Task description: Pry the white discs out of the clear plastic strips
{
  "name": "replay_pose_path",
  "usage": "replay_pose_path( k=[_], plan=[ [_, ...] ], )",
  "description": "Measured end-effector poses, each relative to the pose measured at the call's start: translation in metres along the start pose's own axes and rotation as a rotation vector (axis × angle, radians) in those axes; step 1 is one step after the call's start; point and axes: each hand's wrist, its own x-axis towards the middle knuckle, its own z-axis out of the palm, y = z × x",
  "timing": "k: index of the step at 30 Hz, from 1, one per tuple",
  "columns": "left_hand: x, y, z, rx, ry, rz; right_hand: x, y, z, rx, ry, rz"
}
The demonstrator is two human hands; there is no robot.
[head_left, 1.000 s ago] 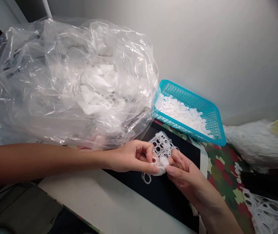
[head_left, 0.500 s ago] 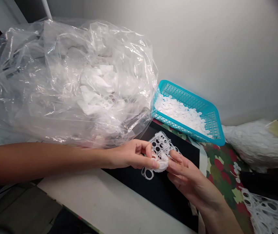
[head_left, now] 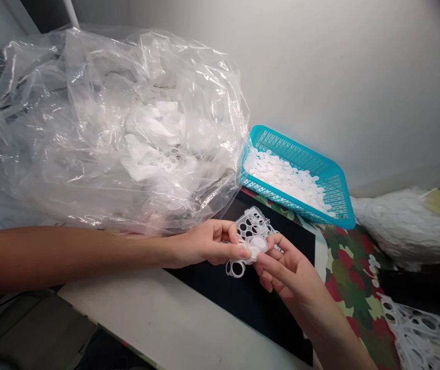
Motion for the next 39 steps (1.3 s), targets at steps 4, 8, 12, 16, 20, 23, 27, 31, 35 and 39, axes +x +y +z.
replay_pose_path(
  k=[4, 8, 12, 16, 20, 23, 27, 31, 35, 39],
  plan=[
    [0.000, -0.001, 0.000, -0.026, -0.047, -0.024, 0.000, 0.000, 0.001, 0.125, 0.022, 0.072],
    [-0.001, -0.001, -0.001, -0.081, -0.106, -0.026, 0.001, 0.001, -0.001, 0.226, 0.004, 0.124],
    [0.000, 0.001, -0.003, -0.129, -0.146, -0.069, 0.000, 0.003, -0.003, 0.237, -0.005, 0.156],
    [0.000, 0.004, -0.004, -0.155, -0.161, -0.096, -0.001, 0.004, -0.004, 0.231, -0.014, 0.160],
    [-0.001, 0.003, -0.004, -0.171, -0.197, -0.103, -0.001, 0.003, -0.003, 0.212, -0.079, 0.113],
    [-0.002, 0.001, -0.004, -0.176, -0.205, -0.099, -0.001, 0.001, -0.002, 0.133, -0.111, 0.048],
    [-0.001, -0.001, -0.002, -0.135, -0.173, -0.054, -0.004, -0.005, -0.001, -0.059, -0.086, -0.063],
    [-0.003, 0.002, -0.001, -0.049, -0.153, -0.077, -0.011, -0.009, -0.001, -0.255, -0.048, -0.088],
    [-0.004, 0.002, 0.001, 0.014, -0.119, -0.055, -0.015, -0.008, -0.002, -0.370, -0.044, -0.111],
    [-0.003, -0.002, 0.001, -0.058, -0.128, -0.105, -0.016, -0.009, -0.003, -0.415, -0.064, -0.114]
  ],
)
